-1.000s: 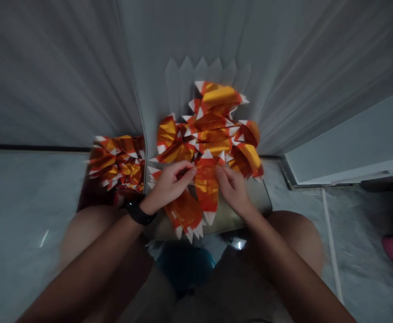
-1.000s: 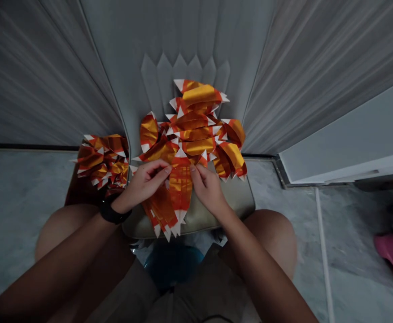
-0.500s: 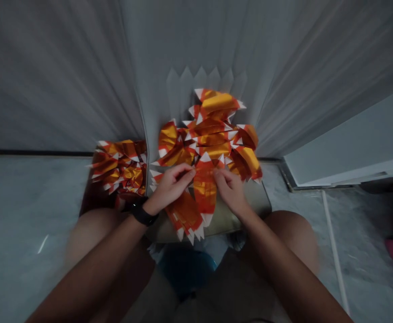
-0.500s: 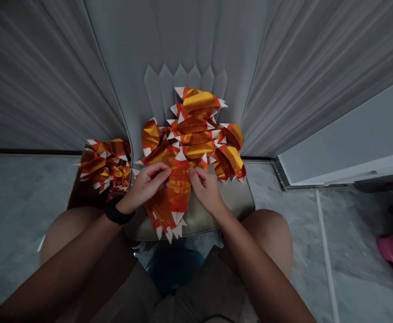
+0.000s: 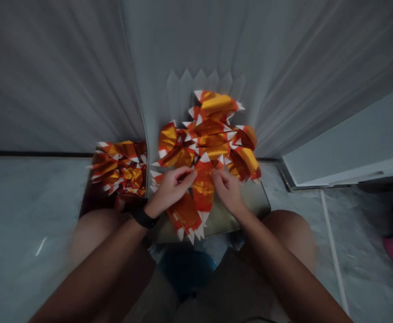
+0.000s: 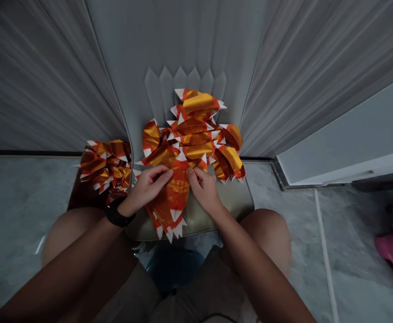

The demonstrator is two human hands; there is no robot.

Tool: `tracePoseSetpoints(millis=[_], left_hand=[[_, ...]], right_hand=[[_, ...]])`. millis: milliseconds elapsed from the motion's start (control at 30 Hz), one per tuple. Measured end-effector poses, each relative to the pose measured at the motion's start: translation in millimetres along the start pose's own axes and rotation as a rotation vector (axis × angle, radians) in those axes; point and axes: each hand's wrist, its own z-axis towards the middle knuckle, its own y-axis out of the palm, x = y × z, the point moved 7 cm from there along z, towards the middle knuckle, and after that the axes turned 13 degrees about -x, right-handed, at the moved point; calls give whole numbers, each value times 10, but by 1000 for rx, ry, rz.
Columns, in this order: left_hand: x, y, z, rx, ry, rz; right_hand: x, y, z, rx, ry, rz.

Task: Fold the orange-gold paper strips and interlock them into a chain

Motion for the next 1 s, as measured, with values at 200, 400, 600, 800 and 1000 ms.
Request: tracePoseSetpoints(millis=[200,400,600,800,1000], left_hand=[[14,84,-91,-124,-29,42],[24,59,-86,-131,-18,1],[-3,3,-59,-65,6,-45],[-25,-29,-45,-91,24,8],[2,-34,-28,-128,22,9]], right_hand=[[-14,-96,-20,77,7,-27],[7,-145,-57,96,64,-10],[89,3,-126,-50,132,89],[73,13,-132,-82,99,84],[31,-28,-109,-114,77,179]])
